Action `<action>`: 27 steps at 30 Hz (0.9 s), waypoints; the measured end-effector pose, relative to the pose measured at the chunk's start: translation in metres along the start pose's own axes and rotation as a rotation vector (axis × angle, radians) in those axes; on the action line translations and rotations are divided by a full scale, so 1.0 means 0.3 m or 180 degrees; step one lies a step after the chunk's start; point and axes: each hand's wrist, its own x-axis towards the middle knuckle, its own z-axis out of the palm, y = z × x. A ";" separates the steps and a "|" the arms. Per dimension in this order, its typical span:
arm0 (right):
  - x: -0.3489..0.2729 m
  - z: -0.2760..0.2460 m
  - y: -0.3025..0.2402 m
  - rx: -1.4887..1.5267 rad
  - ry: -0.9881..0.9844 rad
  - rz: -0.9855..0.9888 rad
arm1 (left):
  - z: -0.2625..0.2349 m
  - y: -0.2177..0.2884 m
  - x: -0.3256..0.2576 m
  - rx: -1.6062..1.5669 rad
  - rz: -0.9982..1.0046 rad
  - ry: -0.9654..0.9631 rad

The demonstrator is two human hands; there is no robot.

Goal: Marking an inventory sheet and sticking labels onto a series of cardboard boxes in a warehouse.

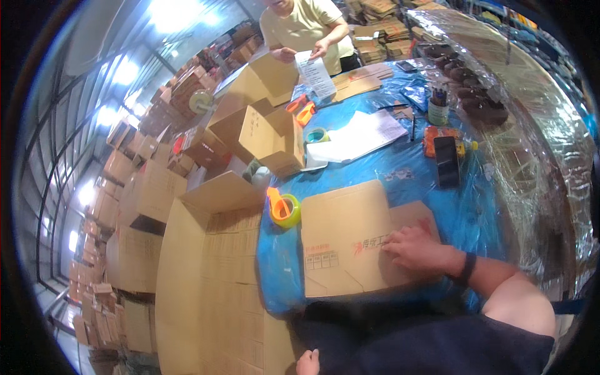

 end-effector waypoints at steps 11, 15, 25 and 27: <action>0.054 0.012 0.024 0.0596 -0.0116 -0.0146 | -0.042 -0.115 -0.315 -0.0691 -0.0223 -0.0493; 0.067 -0.085 -0.053 0.0255 0.0018 -0.0223 | -0.061 -0.051 -0.256 -0.1153 -0.0624 -0.0094; 0.219 -0.332 -0.019 0.0751 0.1307 0.0774 | -0.205 -0.221 -0.041 -0.1368 0.0190 0.1116; 0.274 -0.343 0.011 0.0760 0.1258 0.0780 | -0.213 -0.217 -0.009 -0.1054 0.0388 0.0989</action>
